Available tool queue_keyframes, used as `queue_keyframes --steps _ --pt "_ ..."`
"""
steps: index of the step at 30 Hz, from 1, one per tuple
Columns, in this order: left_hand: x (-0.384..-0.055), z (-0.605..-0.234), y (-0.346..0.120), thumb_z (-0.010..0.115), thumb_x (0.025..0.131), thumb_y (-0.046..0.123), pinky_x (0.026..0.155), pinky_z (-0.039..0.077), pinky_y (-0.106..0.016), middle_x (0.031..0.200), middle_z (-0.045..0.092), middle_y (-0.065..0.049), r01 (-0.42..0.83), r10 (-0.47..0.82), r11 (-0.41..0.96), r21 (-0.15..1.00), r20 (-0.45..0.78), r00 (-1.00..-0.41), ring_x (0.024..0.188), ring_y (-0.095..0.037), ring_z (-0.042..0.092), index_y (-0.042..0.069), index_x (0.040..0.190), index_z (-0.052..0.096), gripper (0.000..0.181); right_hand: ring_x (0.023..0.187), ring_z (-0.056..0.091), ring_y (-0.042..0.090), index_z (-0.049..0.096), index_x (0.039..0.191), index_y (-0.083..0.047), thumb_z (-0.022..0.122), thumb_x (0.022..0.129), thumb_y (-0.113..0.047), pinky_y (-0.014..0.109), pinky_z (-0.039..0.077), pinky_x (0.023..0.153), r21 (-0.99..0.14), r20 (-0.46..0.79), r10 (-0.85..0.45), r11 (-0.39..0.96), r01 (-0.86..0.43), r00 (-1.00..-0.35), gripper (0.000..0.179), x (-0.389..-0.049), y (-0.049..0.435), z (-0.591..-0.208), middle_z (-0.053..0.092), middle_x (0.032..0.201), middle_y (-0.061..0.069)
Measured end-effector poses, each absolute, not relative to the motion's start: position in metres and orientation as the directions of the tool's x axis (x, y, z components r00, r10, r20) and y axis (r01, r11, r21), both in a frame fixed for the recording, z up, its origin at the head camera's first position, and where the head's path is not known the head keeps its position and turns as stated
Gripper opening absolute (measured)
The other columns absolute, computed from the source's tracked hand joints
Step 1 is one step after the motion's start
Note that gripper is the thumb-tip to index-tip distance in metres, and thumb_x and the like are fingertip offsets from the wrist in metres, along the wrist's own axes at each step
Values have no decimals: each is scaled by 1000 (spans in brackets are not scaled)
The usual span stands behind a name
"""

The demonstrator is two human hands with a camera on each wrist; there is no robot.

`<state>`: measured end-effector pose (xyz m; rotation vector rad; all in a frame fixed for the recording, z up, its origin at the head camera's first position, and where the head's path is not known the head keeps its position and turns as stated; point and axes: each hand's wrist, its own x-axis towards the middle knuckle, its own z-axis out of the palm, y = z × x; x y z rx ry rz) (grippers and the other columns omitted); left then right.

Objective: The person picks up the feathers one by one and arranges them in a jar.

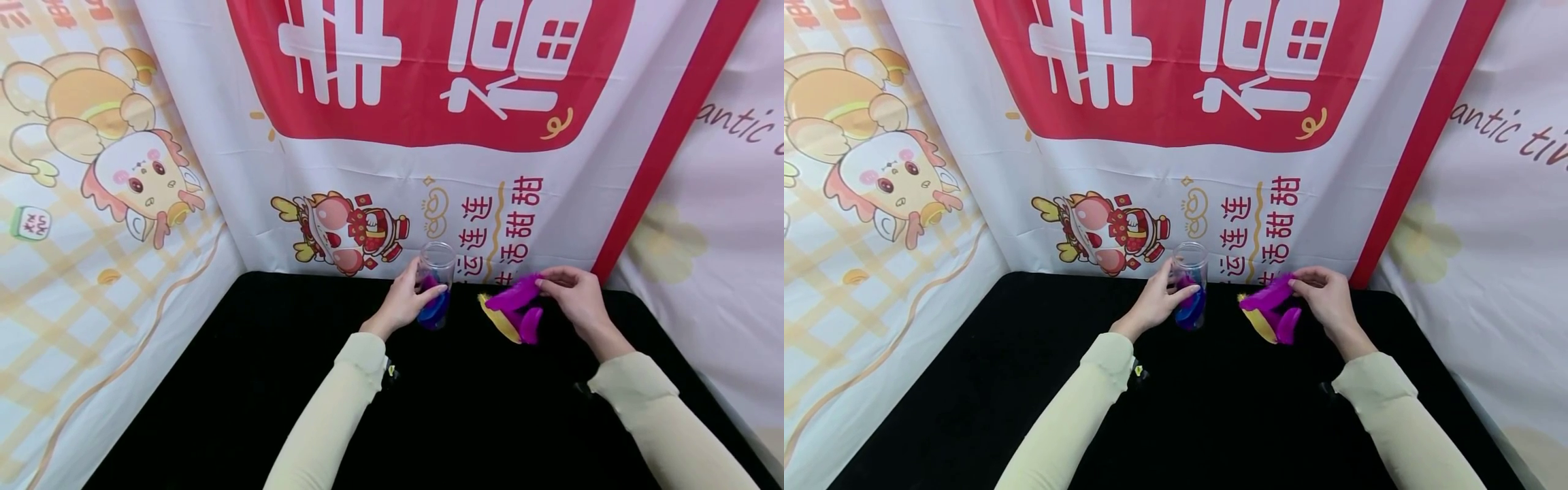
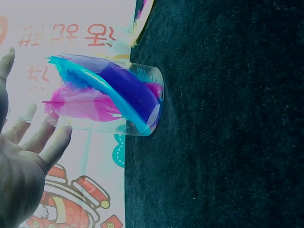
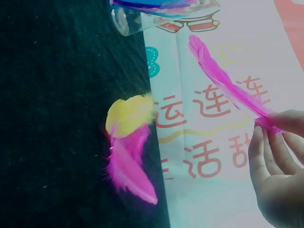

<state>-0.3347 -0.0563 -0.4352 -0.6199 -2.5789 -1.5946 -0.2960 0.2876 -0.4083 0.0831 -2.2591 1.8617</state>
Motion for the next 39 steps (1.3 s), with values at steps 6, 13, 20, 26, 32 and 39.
queue_keyframes --steps 6,13,20,26,32,39 --pt "-335 -435 -56 71 97 44 108 49 -44 143 54 -8 362 302 393 845 253 -919 132 -31 57 21 153 37 69 76 74 9 62 114 18 74 93 -1 23 61 71 -972 217 71 108 -209 -974 30 -296 282 -398 75 88 -4" --pt "-336 -437 -56 71 96 44 107 50 -44 143 54 -9 374 297 400 837 267 -917 131 -31 58 20 153 38 70 81 71 1 66 117 10 77 93 -15 17 59 72 -941 252 110 261 -217 -962 37 -297 276 -385 75 92 -8" --pt "-335 -436 -56 72 97 41 107 50 -44 143 54 -9 367 298 387 846 261 -918 131 -32 58 22 155 35 72 78 70 3 67 119 9 80 91 -14 17 57 71 -934 291 132 253 -252 -948 38 -300 266 -376 77 90 -4" --pt "-335 -435 -55 72 97 41 107 50 -44 144 54 -10 365 298 391 845 260 -919 131 -32 58 21 156 35 73 75 72 9 68 115 11 79 91 -10 20 59 71 -935 313 131 219 -280 -941 34 -295 252 -361 77 85 -4" --pt "-335 -435 -56 72 96 44 107 50 -45 145 53 -9 358 296 401 843 251 -922 132 -32 58 21 156 34 74 74 73 15 68 112 14 77 92 -9 24 61 73 -928 337 106 203 -311 -936 32 -289 242 -345 77 85 -2" --pt "-334 -436 -56 71 96 45 107 50 -43 145 53 -8 353 295 406 843 244 -924 133 -31 57 21 156 34 74 73 73 11 70 111 13 79 91 -9 23 61 70 -911 399 106 163 -380 -911 31 -303 237 -341 77 85 -4"
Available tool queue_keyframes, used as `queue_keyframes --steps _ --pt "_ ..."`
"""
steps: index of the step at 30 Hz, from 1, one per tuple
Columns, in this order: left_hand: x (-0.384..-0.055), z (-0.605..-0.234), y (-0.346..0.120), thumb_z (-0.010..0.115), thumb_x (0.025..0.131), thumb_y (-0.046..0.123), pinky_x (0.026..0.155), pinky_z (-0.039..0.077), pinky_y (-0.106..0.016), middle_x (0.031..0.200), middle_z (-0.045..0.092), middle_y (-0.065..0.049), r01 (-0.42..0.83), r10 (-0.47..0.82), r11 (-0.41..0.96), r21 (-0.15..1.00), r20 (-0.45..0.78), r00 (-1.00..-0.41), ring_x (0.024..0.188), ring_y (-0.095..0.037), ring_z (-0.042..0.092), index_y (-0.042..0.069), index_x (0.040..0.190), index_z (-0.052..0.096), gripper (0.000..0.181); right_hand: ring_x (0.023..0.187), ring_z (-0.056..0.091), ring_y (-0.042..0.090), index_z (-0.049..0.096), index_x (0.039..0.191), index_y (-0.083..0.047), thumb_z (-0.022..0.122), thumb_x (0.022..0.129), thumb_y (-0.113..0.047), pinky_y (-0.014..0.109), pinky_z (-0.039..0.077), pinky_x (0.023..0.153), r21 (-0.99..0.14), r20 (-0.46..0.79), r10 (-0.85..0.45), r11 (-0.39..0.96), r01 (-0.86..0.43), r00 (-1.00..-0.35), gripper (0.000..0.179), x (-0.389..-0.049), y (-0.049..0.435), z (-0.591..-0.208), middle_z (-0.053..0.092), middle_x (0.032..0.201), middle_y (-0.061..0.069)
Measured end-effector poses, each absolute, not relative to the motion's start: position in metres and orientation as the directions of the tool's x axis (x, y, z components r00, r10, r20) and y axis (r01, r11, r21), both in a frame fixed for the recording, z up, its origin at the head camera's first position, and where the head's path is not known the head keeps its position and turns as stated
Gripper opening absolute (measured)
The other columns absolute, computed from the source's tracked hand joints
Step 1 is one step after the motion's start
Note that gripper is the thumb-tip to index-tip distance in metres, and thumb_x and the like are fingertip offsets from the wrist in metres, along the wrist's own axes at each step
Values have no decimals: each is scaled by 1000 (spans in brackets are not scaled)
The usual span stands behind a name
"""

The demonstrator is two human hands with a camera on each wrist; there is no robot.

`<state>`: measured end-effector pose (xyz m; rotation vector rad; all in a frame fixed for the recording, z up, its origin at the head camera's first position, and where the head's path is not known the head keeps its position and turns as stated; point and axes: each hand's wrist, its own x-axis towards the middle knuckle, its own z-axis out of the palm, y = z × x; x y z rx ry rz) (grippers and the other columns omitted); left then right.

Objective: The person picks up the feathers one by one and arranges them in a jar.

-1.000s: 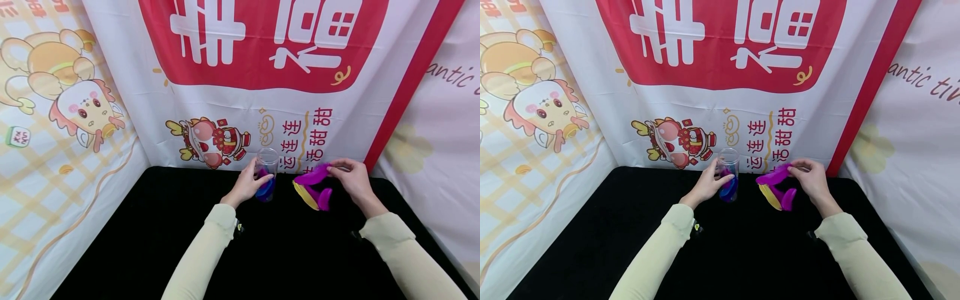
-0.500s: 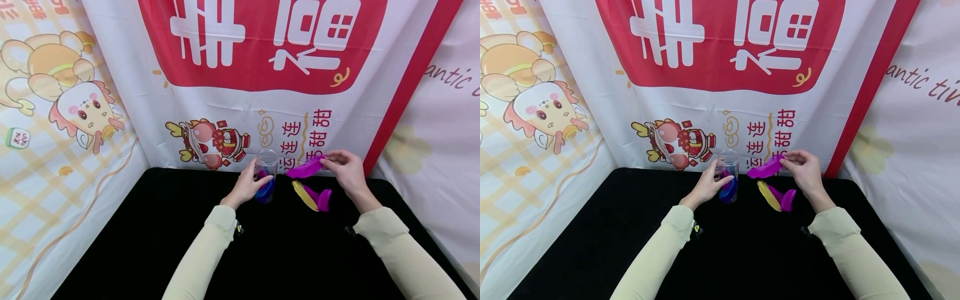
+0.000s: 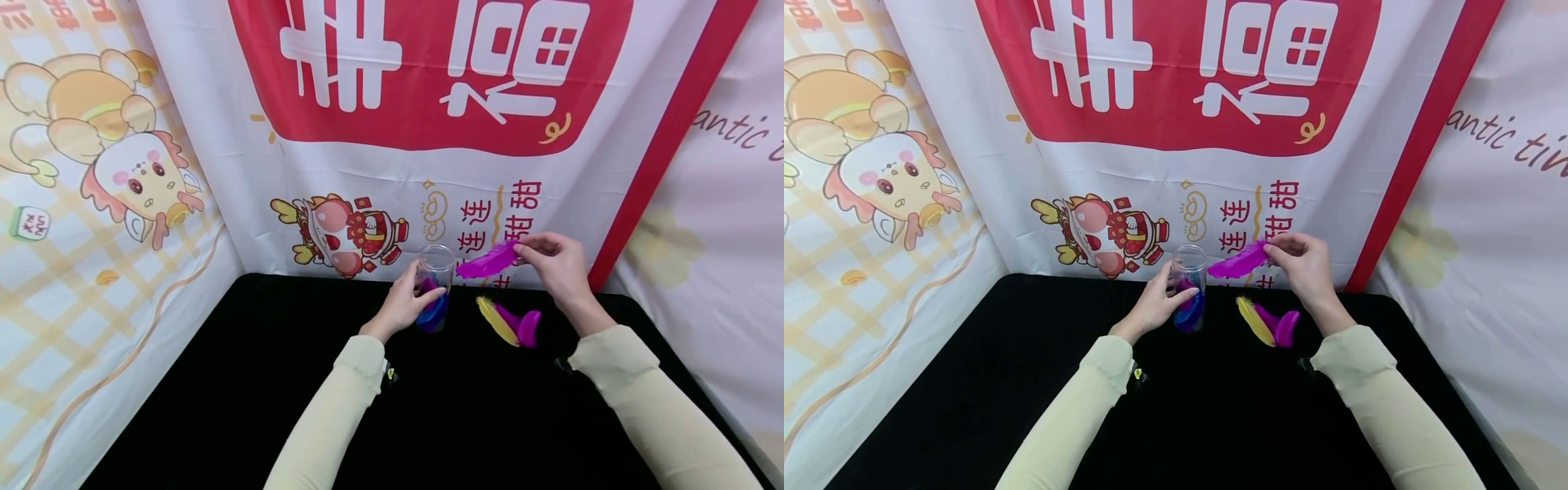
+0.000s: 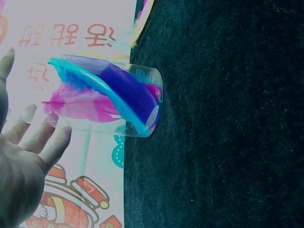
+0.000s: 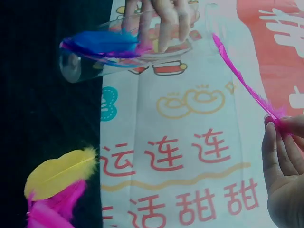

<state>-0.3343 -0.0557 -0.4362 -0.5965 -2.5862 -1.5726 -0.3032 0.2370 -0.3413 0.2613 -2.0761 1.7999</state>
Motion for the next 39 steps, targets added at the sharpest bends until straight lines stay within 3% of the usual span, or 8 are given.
queue_keyframes --steps 8,15,24,31,34,39 --pt "-334 -436 -56 70 97 46 107 50 -44 145 53 -8 350 301 400 847 239 -923 133 -31 57 22 153 36 70 78 70 5 74 108 6 80 92 -18 18 57 70 -865 464 113 270 -422 -879 29 -304 225 -322 75 87 -9" --pt "-334 -434 -57 71 96 47 108 49 -44 145 54 -9 374 308 402 835 261 -915 132 -32 57 22 153 37 70 77 70 3 75 105 5 80 91 -14 16 56 69 -827 525 109 301 -476 -844 25 -308 214 -314 76 87 -7" --pt "-334 -435 -57 70 97 46 109 48 -45 145 53 -9 370 317 404 836 252 -914 134 -31 56 23 153 36 69 74 71 9 71 101 15 74 91 2 19 59 70 -797 572 61 279 -536 -818 18 -297 191 -294 75 90 19" --pt "-334 -435 -58 69 98 45 110 47 -46 147 52 -12 364 325 393 845 242 -914 136 -31 53 19 153 35 69 74 71 8 71 101 15 73 92 1 15 57 70 -776 583 29 316 -546 -812 16 -291 175 -280 74 92 21" --pt "-334 -434 -58 69 98 45 110 47 -46 147 52 -14 372 329 393 841 249 -911 136 -31 54 18 152 36 68 76 71 9 73 101 12 74 92 1 14 57 70 -745 603 29 378 -550 -797 14 -298 172 -284 72 97 27" --pt "-335 -435 -57 69 97 47 110 48 -46 145 53 -12 383 326 403 831 261 -909 135 -30 55 17 149 39 67 76 68 0 76 100 5 76 92 -3 11 53 69 -700 635 7 426 -572 -772 12 -316 173 -295 74 97 23"
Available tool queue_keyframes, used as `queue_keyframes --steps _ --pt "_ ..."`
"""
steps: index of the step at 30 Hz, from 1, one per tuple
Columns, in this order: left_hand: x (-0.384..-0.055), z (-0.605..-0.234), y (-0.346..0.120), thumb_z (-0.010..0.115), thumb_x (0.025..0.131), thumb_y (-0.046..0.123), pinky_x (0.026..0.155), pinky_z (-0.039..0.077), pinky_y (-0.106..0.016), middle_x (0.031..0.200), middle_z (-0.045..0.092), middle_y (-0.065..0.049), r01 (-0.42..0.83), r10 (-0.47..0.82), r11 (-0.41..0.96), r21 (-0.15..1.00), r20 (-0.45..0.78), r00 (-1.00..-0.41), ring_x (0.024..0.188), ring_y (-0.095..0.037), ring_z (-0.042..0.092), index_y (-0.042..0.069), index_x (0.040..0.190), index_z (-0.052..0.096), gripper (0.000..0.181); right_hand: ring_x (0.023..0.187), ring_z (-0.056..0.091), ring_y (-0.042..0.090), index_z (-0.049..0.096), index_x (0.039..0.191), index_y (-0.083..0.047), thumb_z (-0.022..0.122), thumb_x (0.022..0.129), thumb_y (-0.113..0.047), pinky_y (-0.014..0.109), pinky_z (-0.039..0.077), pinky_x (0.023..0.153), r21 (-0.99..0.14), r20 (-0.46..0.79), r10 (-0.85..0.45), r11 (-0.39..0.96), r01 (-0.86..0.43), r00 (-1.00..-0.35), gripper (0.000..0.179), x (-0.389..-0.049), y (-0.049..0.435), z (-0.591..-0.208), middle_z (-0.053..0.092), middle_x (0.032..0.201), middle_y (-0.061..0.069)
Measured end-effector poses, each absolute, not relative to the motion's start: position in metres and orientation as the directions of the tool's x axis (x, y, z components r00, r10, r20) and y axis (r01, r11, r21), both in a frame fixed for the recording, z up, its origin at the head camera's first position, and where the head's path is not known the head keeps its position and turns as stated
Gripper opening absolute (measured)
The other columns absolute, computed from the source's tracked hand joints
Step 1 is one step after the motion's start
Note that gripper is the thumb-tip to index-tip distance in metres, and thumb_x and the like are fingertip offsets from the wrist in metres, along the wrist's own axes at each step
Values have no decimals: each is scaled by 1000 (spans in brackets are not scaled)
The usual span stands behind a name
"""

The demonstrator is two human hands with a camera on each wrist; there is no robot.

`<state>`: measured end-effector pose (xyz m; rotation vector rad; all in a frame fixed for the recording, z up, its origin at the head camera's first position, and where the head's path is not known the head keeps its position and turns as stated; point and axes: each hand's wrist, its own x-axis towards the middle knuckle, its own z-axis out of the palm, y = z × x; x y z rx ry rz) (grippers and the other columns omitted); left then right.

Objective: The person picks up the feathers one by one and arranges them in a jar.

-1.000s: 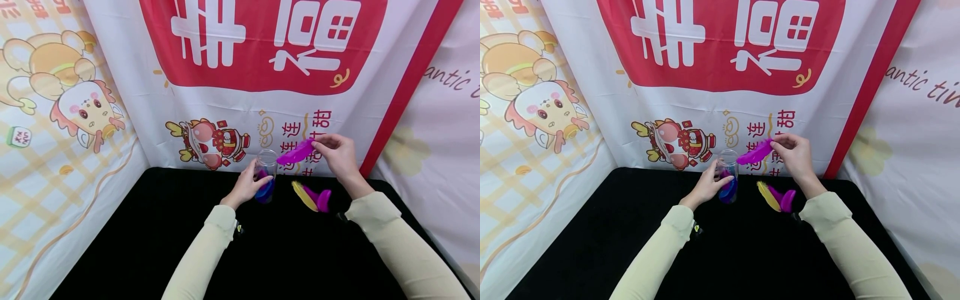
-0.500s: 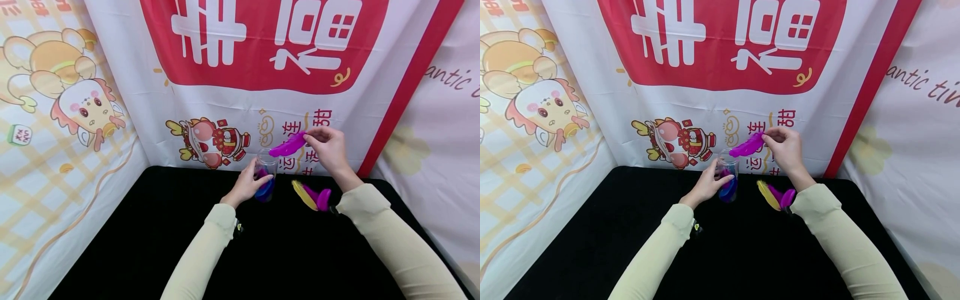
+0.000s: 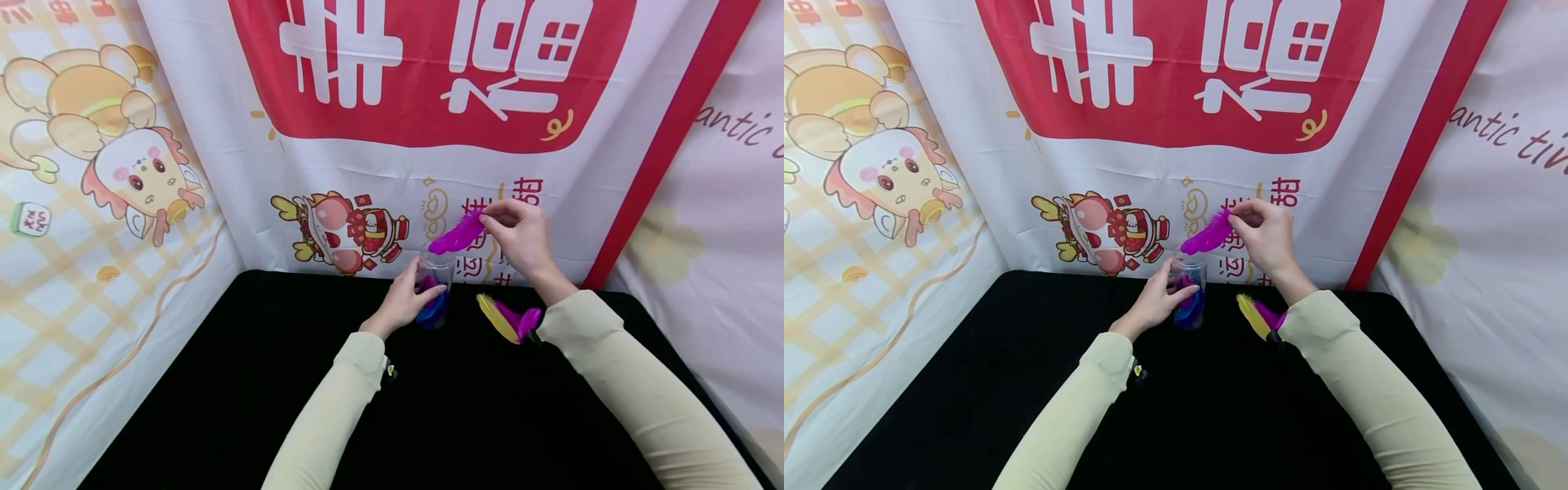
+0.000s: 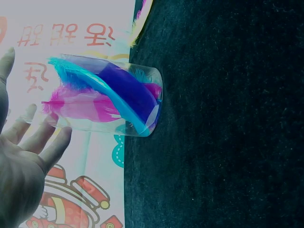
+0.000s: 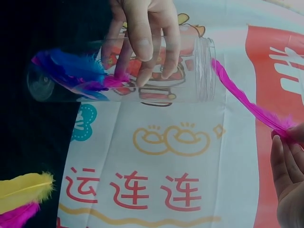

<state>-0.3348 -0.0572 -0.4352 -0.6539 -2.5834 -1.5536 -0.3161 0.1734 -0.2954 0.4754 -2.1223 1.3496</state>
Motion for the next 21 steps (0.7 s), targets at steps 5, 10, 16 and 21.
queue_keyframes --steps 5,10,16,21 --pt "-336 -436 -57 69 97 48 109 48 -45 144 54 -9 382 322 404 831 262 -910 135 -29 55 22 149 38 67 77 68 -1 77 100 2 77 92 -6 12 53 72 -661 653 -48 451 -599 -756 11 -322 170 -297 76 95 17" --pt "-336 -436 -57 69 98 46 109 48 -44 144 53 -6 369 325 391 843 249 -912 136 -28 54 25 152 36 67 78 69 6 77 99 -1 77 92 -5 14 54 73 -623 660 -103 480 -618 -744 8 -323 165 -295 77 93 13" --pt "-336 -436 -57 69 97 46 109 49 -44 146 52 -9 369 327 377 850 251 -911 135 -28 55 26 153 35 69 79 71 14 78 99 -4 76 92 -5 15 54 70 -610 634 -148 507 -609 -759 7 -323 159 -296 77 92 9" --pt "-336 -437 -57 70 98 42 108 50 -44 148 51 -6 382 326 366 849 268 -907 134 -28 56 27 155 34 69 78 72 20 79 99 -3 76 92 -4 14 53 67 -589 624 -187 526 -614 -759 7 -326 152 -299 77 90 10"
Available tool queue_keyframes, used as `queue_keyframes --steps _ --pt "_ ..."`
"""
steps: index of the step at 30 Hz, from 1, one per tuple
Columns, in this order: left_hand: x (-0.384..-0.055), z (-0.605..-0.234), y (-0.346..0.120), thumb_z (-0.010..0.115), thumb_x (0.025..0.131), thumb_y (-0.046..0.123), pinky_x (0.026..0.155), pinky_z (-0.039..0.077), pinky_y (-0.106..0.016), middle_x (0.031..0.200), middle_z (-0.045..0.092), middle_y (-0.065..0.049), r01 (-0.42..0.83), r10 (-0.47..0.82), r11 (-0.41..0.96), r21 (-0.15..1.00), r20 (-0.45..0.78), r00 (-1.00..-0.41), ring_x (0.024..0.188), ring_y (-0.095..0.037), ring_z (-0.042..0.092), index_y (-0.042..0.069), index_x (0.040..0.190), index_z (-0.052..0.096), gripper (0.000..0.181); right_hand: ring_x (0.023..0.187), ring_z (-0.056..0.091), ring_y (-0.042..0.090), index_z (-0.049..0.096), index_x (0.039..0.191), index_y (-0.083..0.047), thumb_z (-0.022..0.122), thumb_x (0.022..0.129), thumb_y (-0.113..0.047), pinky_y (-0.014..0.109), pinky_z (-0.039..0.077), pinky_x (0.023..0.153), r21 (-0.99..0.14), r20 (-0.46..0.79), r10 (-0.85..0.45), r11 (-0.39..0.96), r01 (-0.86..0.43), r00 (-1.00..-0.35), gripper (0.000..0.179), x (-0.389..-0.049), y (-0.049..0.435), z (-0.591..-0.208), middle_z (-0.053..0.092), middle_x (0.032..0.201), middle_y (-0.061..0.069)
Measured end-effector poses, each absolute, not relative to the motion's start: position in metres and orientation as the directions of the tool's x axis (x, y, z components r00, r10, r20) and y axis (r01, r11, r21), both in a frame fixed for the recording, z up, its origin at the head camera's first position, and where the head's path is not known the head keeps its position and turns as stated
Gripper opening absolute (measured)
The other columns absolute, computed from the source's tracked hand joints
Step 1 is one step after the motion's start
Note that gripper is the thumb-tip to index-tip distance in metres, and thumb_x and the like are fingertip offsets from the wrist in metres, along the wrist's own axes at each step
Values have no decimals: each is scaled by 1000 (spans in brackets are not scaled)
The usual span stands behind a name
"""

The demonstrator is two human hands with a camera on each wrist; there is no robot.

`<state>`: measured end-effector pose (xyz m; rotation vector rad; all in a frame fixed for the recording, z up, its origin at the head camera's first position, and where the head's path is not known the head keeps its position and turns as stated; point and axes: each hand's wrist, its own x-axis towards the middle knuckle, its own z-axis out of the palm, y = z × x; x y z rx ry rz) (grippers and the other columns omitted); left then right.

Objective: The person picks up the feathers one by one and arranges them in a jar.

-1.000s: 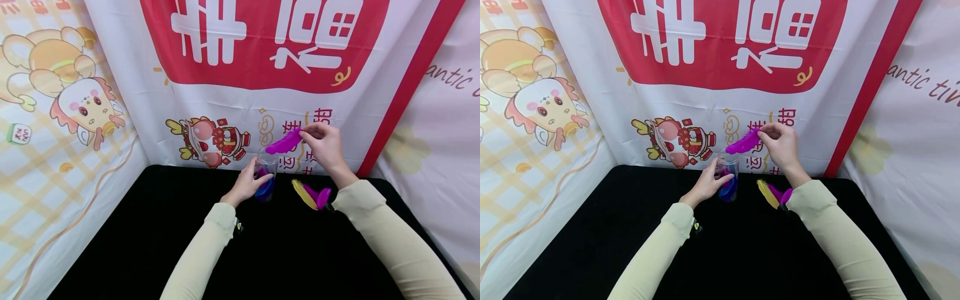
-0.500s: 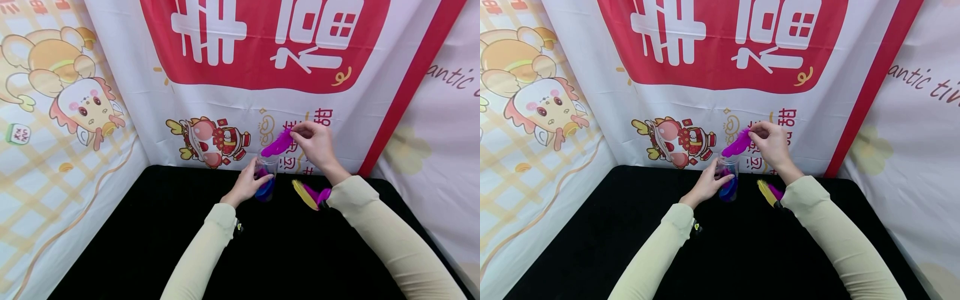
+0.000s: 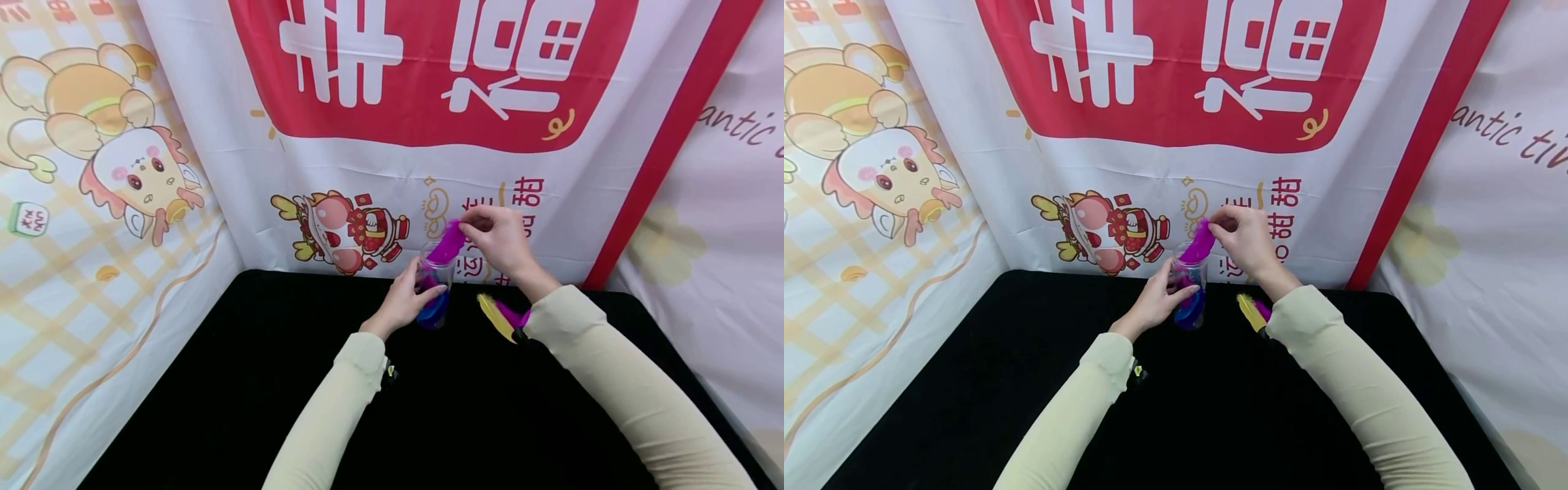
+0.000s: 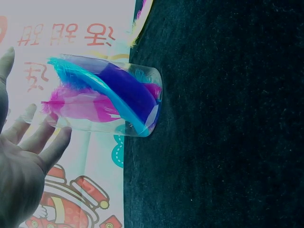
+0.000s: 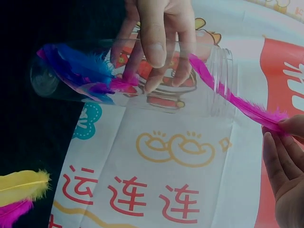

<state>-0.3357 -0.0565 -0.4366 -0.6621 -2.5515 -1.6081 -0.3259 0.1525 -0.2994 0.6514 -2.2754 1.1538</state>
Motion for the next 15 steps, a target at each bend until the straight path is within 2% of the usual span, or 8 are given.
queue_keyframes --steps 8,15 --pt "-335 -436 -56 71 98 39 107 50 -43 150 50 -9 370 311 372 851 261 -914 133 -29 56 25 158 31 73 76 72 21 79 97 -2 77 91 -2 16 52 65 -565 609 -214 558 -607 -764 6 -329 147 -305 77 89 11" --pt "-334 -436 -56 70 98 42 106 51 -43 149 50 -10 380 312 383 842 269 -911 131 -28 58 22 158 30 75 76 72 21 78 95 -2 77 90 -3 31 57 68 -530 577 -250 610 -590 -777 5 -329 141 -310 77 89 10"
